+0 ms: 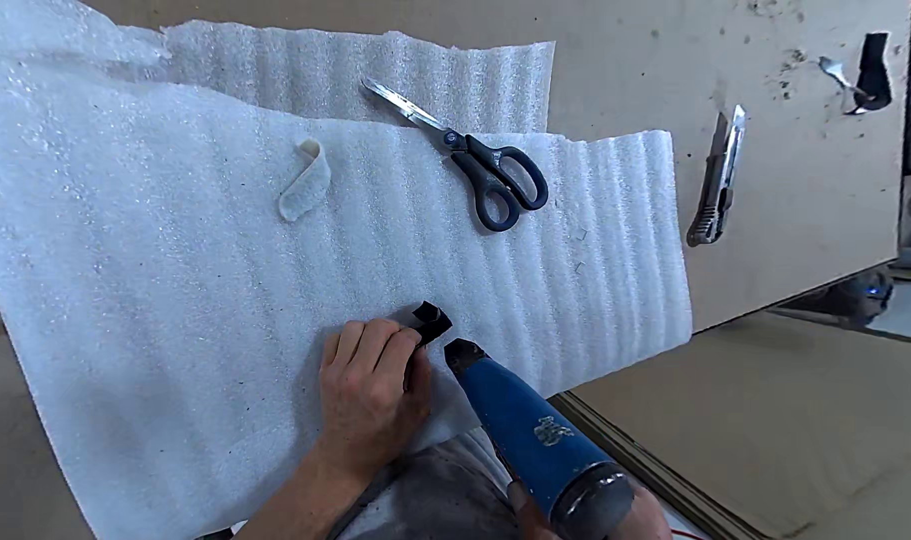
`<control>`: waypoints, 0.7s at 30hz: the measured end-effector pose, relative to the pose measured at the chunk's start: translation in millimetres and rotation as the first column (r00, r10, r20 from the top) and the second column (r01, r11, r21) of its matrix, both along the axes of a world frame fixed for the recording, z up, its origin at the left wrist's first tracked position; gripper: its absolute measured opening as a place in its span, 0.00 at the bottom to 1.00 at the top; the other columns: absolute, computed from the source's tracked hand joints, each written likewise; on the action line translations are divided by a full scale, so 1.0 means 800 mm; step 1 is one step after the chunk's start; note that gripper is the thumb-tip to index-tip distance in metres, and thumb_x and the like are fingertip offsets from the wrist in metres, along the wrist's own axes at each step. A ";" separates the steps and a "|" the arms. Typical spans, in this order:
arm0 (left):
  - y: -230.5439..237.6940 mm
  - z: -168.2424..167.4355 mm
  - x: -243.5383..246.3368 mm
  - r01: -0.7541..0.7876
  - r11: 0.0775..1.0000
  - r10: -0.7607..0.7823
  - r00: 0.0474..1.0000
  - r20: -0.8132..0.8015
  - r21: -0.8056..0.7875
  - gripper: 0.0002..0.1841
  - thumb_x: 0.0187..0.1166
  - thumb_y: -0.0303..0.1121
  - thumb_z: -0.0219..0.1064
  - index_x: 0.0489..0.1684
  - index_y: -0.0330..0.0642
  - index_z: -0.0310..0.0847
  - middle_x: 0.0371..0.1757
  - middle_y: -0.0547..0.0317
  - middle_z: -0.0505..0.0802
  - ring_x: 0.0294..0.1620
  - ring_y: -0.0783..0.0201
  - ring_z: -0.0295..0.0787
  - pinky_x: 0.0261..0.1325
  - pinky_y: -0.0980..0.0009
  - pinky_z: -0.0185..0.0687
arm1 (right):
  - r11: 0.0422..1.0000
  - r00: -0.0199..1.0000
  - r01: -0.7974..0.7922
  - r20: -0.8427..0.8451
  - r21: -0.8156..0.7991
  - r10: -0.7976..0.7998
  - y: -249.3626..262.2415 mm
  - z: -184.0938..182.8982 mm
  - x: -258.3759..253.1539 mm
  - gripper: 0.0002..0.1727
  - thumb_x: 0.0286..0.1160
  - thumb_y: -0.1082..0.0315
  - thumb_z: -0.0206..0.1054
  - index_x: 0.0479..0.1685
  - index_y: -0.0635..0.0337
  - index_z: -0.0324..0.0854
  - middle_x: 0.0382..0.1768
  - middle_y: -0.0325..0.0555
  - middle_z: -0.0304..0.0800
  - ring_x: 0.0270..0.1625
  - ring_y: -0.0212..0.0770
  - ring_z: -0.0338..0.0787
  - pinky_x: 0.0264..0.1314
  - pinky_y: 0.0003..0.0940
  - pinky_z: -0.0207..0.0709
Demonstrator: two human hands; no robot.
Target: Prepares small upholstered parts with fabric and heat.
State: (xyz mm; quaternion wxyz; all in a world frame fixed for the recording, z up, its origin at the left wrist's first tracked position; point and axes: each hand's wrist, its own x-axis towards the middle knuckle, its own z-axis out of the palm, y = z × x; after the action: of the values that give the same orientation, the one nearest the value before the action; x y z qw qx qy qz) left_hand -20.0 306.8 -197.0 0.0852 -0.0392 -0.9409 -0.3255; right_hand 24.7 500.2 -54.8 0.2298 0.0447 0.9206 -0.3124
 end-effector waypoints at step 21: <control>-0.007 0.024 -0.015 0.064 0.997 -0.072 0.985 0.158 0.051 0.11 0.72 0.42 0.71 0.43 0.46 0.92 0.40 0.62 0.92 0.40 0.63 0.88 0.41 0.64 0.86 | 0.869 0.943 0.184 -0.331 0.460 -0.024 0.051 -0.069 -0.073 0.41 0.68 0.52 0.59 0.82 0.69 0.68 0.48 0.64 0.91 0.41 0.65 0.91 0.35 0.66 0.79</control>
State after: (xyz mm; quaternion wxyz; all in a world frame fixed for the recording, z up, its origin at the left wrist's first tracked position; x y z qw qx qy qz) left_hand -31.7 301.3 -178.2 -0.0006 -0.0432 -0.9351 -0.3518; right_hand -33.9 540.9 -109.7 0.0441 0.1008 0.9901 -0.0870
